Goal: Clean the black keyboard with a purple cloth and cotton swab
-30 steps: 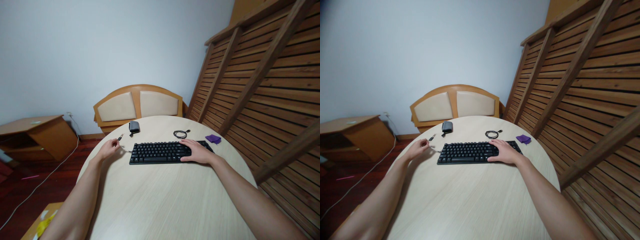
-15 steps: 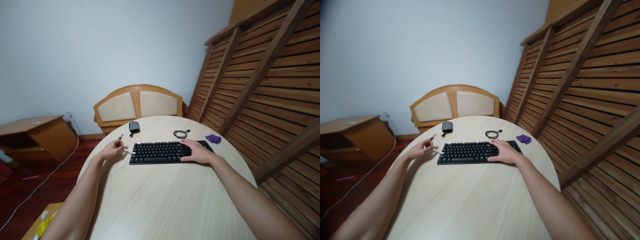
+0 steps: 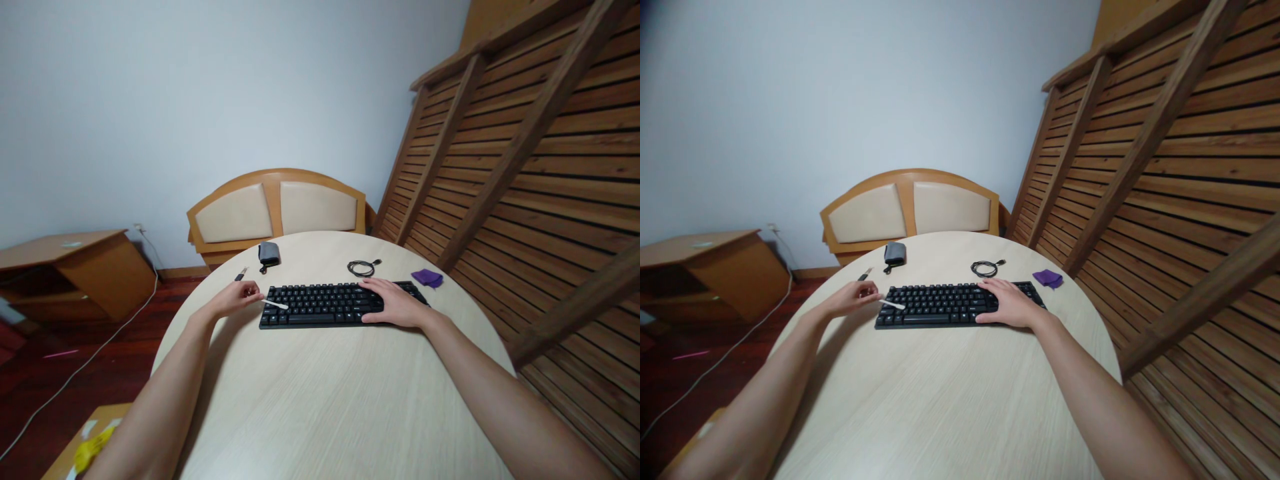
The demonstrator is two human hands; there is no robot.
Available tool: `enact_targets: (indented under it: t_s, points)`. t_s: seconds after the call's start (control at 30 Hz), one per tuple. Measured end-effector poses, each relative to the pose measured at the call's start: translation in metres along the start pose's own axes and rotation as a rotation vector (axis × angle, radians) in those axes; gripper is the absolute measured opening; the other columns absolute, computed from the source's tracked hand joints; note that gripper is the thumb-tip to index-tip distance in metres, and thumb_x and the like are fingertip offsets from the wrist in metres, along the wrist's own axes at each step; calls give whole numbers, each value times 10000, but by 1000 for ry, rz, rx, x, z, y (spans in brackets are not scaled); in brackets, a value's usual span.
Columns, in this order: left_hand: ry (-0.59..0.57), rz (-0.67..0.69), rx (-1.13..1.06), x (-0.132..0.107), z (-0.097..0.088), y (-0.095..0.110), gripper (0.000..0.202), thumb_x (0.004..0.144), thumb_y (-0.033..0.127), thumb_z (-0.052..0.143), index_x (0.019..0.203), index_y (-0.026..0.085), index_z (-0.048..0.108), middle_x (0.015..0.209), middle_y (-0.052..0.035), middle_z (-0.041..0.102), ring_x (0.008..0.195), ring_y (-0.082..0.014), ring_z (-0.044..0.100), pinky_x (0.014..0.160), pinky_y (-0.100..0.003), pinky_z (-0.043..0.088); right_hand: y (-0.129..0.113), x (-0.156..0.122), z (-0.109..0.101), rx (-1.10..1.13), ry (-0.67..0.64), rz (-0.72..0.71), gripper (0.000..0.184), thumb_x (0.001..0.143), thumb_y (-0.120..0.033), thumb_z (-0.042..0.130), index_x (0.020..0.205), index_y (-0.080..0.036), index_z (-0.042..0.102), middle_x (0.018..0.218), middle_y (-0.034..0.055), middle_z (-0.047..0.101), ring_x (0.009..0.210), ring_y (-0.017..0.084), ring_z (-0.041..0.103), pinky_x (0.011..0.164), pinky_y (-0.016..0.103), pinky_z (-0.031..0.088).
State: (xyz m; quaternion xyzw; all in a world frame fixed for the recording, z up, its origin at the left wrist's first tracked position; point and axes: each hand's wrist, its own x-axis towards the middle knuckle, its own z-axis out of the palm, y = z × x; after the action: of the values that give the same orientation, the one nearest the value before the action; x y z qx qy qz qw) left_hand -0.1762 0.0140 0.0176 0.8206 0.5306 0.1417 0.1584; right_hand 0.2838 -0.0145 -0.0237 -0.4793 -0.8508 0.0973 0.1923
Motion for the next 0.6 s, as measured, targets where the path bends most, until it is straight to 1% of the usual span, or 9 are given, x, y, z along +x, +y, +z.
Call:
enact_targets:
  t_s: [0.17, 0.33, 0.43, 0.6]
  points:
    - [30, 4, 49, 4, 5, 6, 507, 830, 680, 542, 832, 191, 673, 745, -32, 659, 663, -189, 574, 589, -278, 378, 0, -1, 0, 7, -2, 3, 941, 692, -748, 696, 1472, -264, 492, 1545, 101, 438, 1421, 359, 374, 1181, 539, 289]
    - [66, 24, 75, 6, 8, 15, 450, 829, 638, 586, 830, 204, 702, 754, -34, 676, 687, -202, 593, 595, -280, 367, -1, -1, -1, 18, 3, -6, 932, 696, -745, 693, 1478, -280, 487, 1546, 104, 436, 1421, 370, 372, 1175, 569, 282]
    - [75, 62, 86, 7, 12, 20, 419, 851, 608, 587, 841, 205, 701, 764, -33, 681, 685, -195, 590, 602, -276, 363, -1, -1, 0, 24, 5, -7, 936, 694, -744, 697, 1476, -274, 489, 1547, 107, 433, 1422, 369, 370, 1176, 565, 282]
    - [47, 151, 95, 11, 17, 30, 386, 901, 567, 557, 866, 207, 689, 810, -40, 691, 671, -180, 578, 621, -262, 367, -1, 0, -1, 11, 7, -10, 936, 690, -745, 701, 1468, -266, 498, 1538, 110, 445, 1416, 365, 381, 1173, 554, 295]
